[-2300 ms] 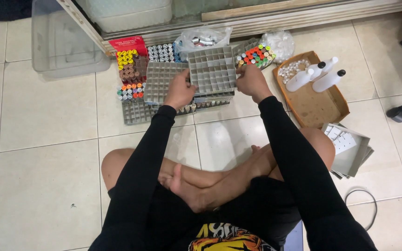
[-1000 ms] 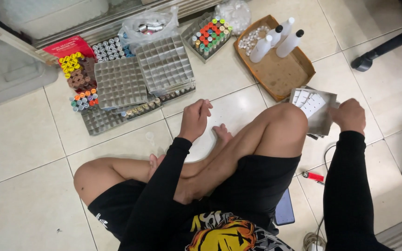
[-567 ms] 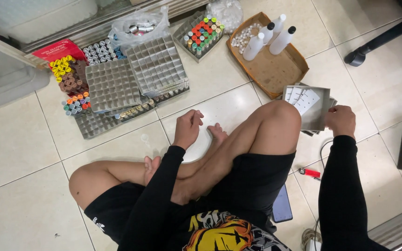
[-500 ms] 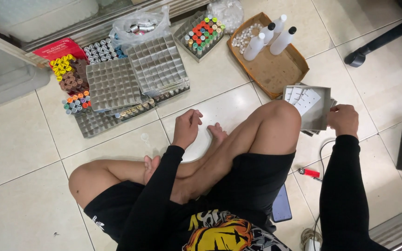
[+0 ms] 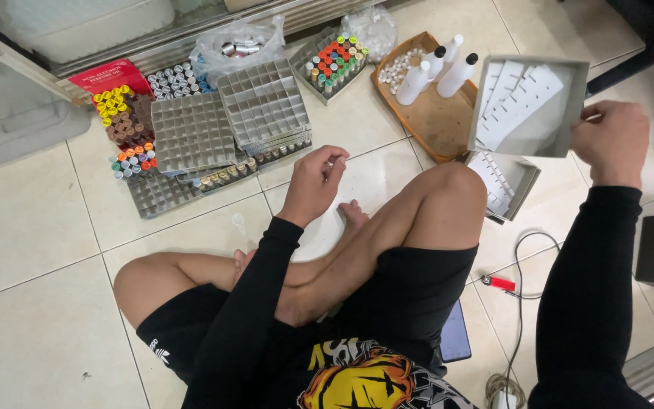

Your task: The person sits on the floor and assembles small, rectangular paint strips into a larger grid-like structure. They pick up individual strips from a box and carefully arrange them side-by-side on the floor, creating a patterned sheet.

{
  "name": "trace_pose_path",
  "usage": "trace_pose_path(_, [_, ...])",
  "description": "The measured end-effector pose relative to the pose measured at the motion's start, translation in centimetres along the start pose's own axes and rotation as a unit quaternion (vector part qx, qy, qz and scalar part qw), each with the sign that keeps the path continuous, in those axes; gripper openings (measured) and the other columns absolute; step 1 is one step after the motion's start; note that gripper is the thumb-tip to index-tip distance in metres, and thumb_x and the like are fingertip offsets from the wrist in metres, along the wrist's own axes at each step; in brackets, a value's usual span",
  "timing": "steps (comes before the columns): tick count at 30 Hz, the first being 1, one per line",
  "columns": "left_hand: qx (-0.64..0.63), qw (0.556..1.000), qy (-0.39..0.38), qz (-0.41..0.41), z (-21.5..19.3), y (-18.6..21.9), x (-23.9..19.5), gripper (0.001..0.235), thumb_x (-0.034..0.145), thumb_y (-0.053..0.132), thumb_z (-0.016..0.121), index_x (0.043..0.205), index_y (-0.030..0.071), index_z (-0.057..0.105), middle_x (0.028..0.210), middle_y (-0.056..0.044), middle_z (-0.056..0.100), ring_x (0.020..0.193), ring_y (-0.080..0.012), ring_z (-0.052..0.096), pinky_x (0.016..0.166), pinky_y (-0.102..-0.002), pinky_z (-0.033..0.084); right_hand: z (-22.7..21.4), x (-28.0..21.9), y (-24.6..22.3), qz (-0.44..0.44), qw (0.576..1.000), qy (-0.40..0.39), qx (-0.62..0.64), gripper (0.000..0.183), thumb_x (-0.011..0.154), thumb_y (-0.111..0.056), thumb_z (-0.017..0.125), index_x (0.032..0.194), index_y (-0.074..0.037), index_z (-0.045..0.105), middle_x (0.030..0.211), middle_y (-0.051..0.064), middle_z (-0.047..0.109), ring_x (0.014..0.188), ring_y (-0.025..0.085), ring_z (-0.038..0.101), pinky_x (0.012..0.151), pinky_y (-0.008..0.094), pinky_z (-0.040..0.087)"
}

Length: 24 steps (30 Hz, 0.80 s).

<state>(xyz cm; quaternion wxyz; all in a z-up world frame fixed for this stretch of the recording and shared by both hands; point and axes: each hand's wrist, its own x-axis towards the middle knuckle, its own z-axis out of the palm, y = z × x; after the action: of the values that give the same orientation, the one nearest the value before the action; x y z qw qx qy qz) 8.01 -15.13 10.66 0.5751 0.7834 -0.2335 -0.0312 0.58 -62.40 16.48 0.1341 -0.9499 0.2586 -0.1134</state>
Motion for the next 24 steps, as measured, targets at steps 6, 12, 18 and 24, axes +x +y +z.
trace_pose_path(6, [-0.056, 0.998, 0.028, 0.013, -2.9, 6.5, 0.8, 0.027, 0.103, 0.02, 0.057, 0.125, 0.006, 0.064, 0.098, -0.004, 0.066, 0.063, -0.0138, 0.072, 0.054, -0.024, 0.047, -3.5, -3.2, -14.9, -0.07, 0.988, -0.074, 0.119, 0.019, 0.092, 0.003, 0.062, 0.105, 0.004, 0.075, 0.073, 0.015, 0.071, 0.062, 0.021, 0.07, 0.063, 0.035, 0.055])
trace_pose_path(12, [-0.056, 0.994, 0.096, 0.011, -7.2, 4.9, -2.8, 0.034, 0.106, 0.011, 0.058, 0.129, -0.013, 0.057, 0.1, -0.026, 0.066, 0.074, -0.0293, 0.077, 0.065, -0.037, 0.062, 2.0, -7.7, -25.2, -0.157, 0.965, -0.201, 0.068, 0.025, 0.093, -0.016, 0.067, 0.112, -0.006, 0.078, 0.096, 0.019, 0.077, 0.105, 0.047, 0.07, 0.087, 0.055, 0.053])
trace_pose_path(18, [0.076, 0.976, 0.138, -0.151, -11.0, -0.4, -9.4, 0.036, 0.1, 0.012, 0.064, 0.128, -0.011, 0.061, 0.098, -0.025, 0.069, 0.072, -0.0312, 0.076, 0.061, -0.039, 0.06, 8.7, -13.6, -31.0, -0.177, 0.924, -0.318, 0.119, 0.026, 0.089, -0.005, 0.058, 0.105, 0.005, 0.075, 0.092, 0.029, 0.074, 0.095, 0.052, 0.071, 0.08, 0.058, 0.056])
trace_pose_path(24, [0.157, 0.95, 0.08, -0.258, -10.6, -6.8, -14.4, 0.037, 0.099, 0.016, 0.065, 0.128, -0.007, 0.064, 0.101, -0.022, 0.073, 0.087, -0.0372, 0.076, 0.069, -0.042, 0.061, 17.9, -18.2, -29.4, -0.158, 0.893, -0.392, 0.153, 0.03, 0.088, -0.004, 0.062, 0.11, 0.013, 0.073, 0.081, 0.029, 0.072, 0.079, 0.042, 0.075, 0.07, 0.048, 0.06])
